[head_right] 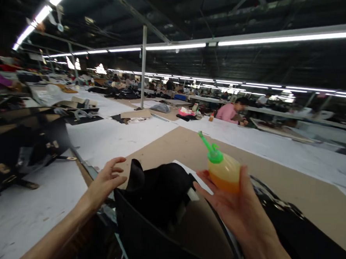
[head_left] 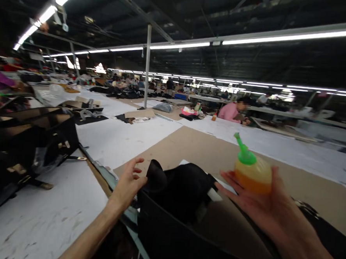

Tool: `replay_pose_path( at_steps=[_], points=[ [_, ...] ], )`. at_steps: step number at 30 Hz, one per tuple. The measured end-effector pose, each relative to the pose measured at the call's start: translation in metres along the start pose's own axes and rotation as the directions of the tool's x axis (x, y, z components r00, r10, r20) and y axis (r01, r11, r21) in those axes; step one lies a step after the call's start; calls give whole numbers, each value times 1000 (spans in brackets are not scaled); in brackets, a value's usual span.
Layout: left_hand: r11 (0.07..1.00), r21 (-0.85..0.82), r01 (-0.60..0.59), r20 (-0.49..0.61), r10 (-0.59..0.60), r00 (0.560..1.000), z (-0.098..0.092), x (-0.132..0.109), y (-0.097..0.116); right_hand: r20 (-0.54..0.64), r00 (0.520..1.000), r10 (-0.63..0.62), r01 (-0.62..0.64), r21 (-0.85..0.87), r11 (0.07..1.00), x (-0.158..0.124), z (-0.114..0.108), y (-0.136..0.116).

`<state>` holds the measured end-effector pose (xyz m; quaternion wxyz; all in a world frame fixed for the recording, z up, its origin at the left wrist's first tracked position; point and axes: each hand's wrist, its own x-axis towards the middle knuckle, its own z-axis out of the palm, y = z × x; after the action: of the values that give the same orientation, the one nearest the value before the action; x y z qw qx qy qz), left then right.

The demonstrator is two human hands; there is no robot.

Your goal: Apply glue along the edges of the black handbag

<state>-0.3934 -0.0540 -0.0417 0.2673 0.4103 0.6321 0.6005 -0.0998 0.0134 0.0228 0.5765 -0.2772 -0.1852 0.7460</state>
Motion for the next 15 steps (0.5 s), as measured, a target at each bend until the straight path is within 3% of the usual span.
replay_pose_path(
  at_steps=[2,3,6,7,9,11,15],
  points=[
    [971,173,-164,179,133,975,-7,3,8,9,1000,-6,6,6,1000,-4,8,2],
    [949,207,-237,303,168,938,-9,4,13,12,1000,0,0,5,1000,-5,11,3],
    [898,276,-343,620,106,777,-4,6,36,27,999,26,-26,0,1000,-11,14,4],
    [875,324,-360,666,60,744,0,8,45,32,999,32,-31,-4,999,-13,15,5],
    [793,440,-422,677,16,736,15,14,60,30,999,28,-28,-15,1000,-16,17,6],
    [698,479,-533,692,73,718,34,22,71,14,999,31,-31,-22,999,-18,21,7],
    [637,331,-697,814,181,552,78,32,68,36,998,46,-45,-23,999,-24,24,15]
  ],
)
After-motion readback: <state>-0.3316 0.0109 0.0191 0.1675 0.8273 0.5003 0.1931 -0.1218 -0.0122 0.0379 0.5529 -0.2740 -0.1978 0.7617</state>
